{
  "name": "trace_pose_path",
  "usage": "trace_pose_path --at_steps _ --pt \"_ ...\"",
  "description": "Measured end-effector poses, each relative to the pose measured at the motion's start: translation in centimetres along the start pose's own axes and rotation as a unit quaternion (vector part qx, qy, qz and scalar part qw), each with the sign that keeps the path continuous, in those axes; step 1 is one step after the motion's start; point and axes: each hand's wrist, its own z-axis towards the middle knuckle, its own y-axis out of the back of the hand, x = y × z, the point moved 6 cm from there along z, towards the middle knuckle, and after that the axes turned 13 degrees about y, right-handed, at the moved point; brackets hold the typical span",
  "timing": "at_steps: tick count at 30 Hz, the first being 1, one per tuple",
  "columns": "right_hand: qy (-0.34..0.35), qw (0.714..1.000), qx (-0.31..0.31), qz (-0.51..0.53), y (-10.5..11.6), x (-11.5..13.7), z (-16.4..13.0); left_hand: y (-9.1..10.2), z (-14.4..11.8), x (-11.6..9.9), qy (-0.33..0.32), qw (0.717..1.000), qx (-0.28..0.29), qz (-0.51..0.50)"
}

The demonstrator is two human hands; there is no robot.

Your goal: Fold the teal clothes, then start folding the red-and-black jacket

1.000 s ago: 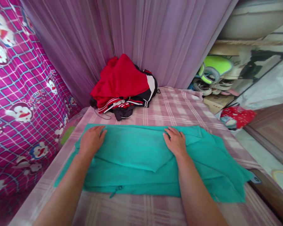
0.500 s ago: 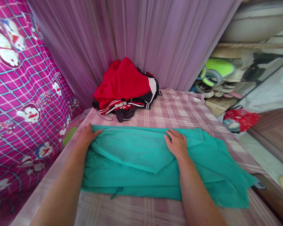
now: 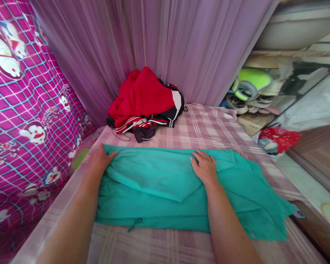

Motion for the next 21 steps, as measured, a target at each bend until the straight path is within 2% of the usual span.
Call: trace_pose_path --at_steps 4,7,10,12,14,17,19,21 --pt "0.004 1.0 -0.009 0.008 0.2 0.0 0.0 1.2 -1.5 -1.1 -0.045 0.998 -0.022 -0.031" --pt "-0.002 1.0 -0.013 0.014 0.3 0.1 0.0 2.8 -2.0 -2.2 -0.088 0.994 -0.047 -0.039" --pt "-0.01 1.0 -0.008 0.013 0.3 0.4 0.1 4.1 -1.9 -2.7 -0.091 0.992 -0.078 -0.045" --pt "-0.013 1.0 -0.004 0.012 0.7 0.6 0.1 4.1 -1.5 -3.0 -0.088 0.992 -0.074 -0.045" --pt "-0.008 1.0 -0.01 0.016 1.7 0.1 0.3 3.2 -0.9 -3.3 -0.096 0.993 -0.055 -0.045" --pt "-0.032 0.998 -0.046 -0.012 4.6 -2.9 0.3 1.2 0.2 -2.9 -0.095 0.994 -0.034 -0.049" --pt "-0.102 0.99 -0.063 -0.07 6.9 -6.5 0.1 0.1 1.3 -2.0 -0.075 0.995 -0.034 -0.053" --pt "-0.183 0.975 -0.046 -0.12 8.5 -10.0 -0.3 -0.8 2.4 -1.0 -0.056 0.996 -0.04 -0.048"
